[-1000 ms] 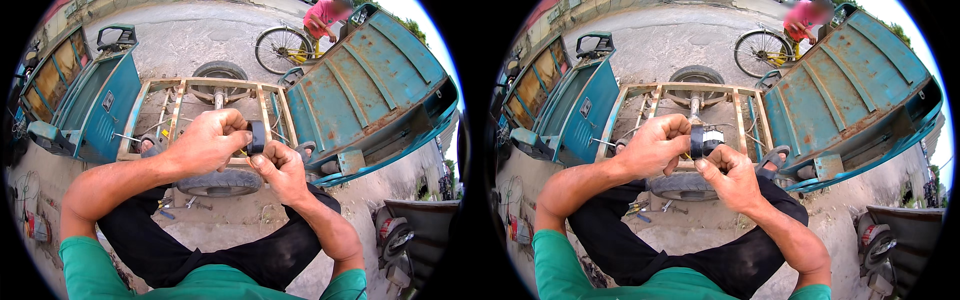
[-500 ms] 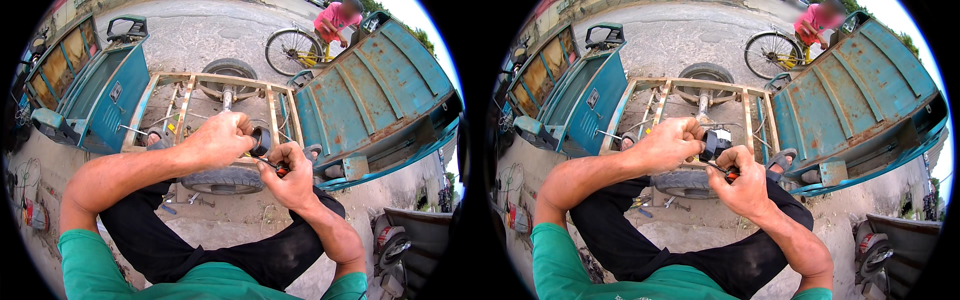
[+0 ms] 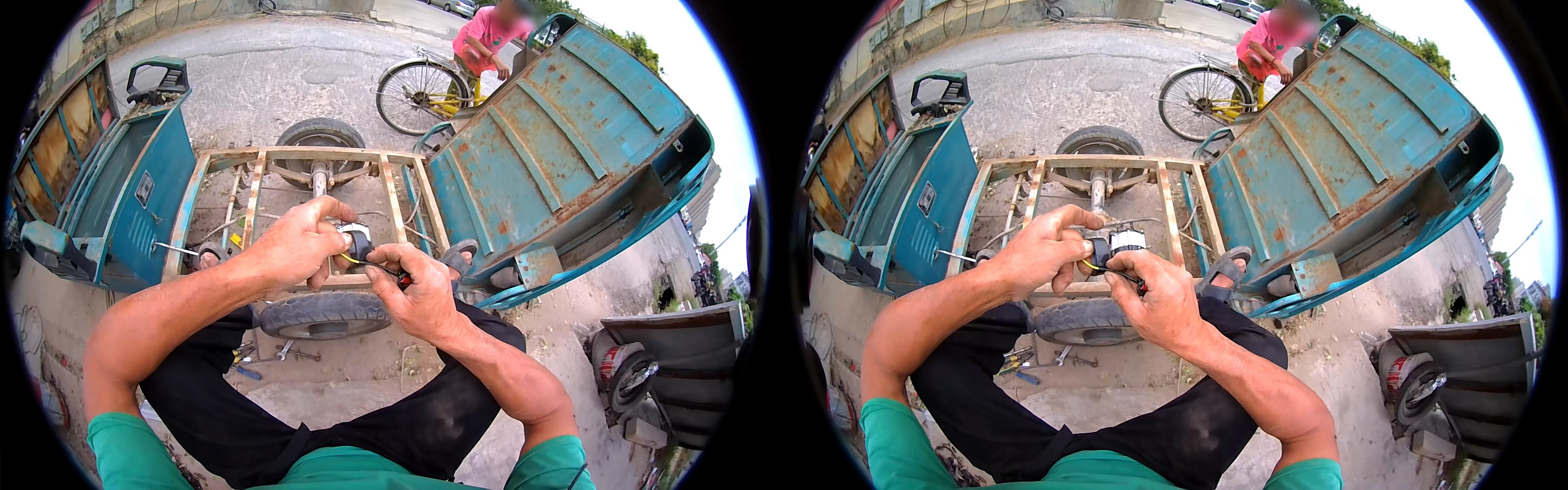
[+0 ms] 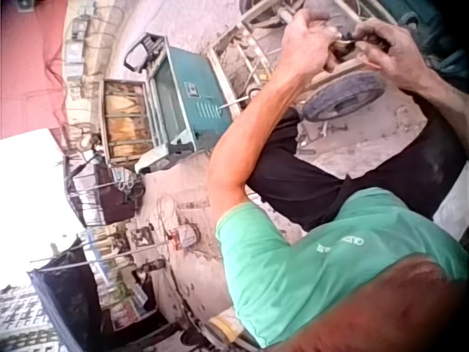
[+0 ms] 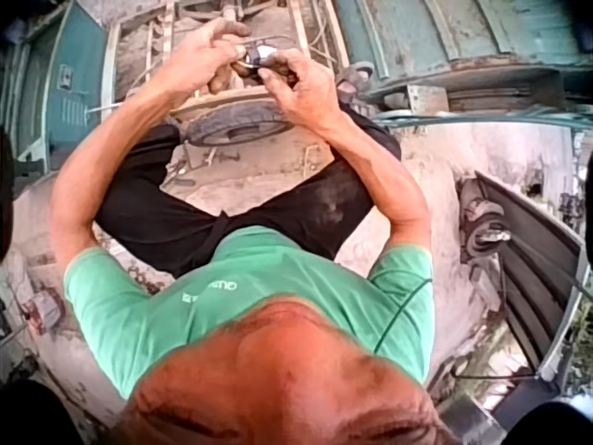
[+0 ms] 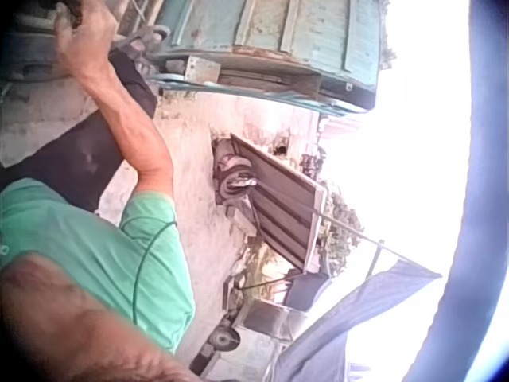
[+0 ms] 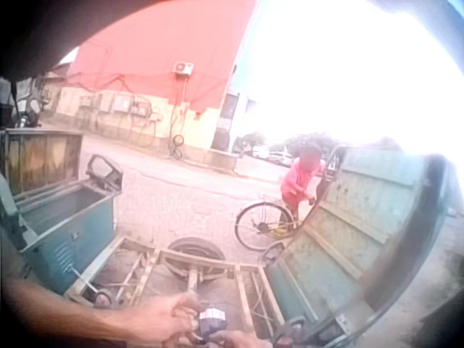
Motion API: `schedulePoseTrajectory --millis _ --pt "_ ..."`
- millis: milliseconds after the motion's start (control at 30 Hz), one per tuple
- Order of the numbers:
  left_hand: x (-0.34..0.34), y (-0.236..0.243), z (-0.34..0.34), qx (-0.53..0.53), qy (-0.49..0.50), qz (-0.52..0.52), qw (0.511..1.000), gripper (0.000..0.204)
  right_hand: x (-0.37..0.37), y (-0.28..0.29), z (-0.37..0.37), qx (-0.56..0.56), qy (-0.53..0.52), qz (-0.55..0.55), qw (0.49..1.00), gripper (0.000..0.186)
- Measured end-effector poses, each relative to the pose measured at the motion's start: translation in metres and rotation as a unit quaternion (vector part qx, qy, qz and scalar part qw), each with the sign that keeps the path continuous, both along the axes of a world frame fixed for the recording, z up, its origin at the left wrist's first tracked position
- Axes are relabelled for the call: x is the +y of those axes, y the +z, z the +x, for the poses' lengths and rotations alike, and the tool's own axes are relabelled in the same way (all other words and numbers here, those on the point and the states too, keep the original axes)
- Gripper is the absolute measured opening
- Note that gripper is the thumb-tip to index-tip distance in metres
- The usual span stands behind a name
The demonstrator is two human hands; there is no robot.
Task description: The person sits on the ground and works on the electrical wiring of a teal three-wheeled vehicle frame. They strip wire ends, twist connections, and wrap them with black electrical tape. A yellow bicycle and a bystander are visible nearby.
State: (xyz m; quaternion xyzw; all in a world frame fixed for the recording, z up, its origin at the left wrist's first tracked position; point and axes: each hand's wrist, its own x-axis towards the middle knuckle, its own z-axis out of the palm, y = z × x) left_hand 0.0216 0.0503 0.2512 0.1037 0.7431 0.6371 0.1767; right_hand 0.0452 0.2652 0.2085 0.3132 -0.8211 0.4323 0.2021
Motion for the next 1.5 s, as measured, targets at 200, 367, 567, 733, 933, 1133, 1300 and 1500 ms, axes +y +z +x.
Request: schedulePoseTrajectory --millis 200,367,567,733,933,1133,1300,1500 --pt "-0.008 0.024 -0.004 0.139 -0.082 -0.122 0.979 0.039 0.0 0.003 0.002 -0.044 -0.005 0.024 0.999 0.02" --pt "-0.008 0.027 -0.012 0.296 -0.159 -0.213 0.917 0.028 0.003 0.0 0.0 -0.075 0.001 0.034 0.997 0.02" --pt "-0.011 0.021 -0.018 0.305 -0.211 -0.226 0.901 0.021 0.007 0.006 0.001 -0.091 0.014 0.053 0.994 0.018" --pt "-0.018 0.005 -0.019 0.287 -0.21 -0.246 0.902 0.019 0.007 0.002 0.0 -0.102 0.04 0.076 0.991 0.018" --pt "-0.013 0.005 -0.011 0.345 -0.161 -0.358 0.852 0.016 0.003 0.006 -0.001 -0.153 0.029 0.106 0.982 0.019" --pt "-0.02 -0.001 -0.022 0.318 -0.224 -0.274 0.88 0.024 0.007 0.003 0.001 -0.177 0.034 0.115 0.977 0.02" --pt "-0.009 0.001 -0.017 0.407 -0.145 -0.248 0.867 0.053 0.007 -0.001 -0.002 -0.204 0.039 0.124 0.97 0.021" --pt "0.029 0.034 0.004 0.381 -0.128 -0.199 0.894 0.074 0.006 -0.013 -0.005 -0.246 0.04 0.128 0.96 0.022"
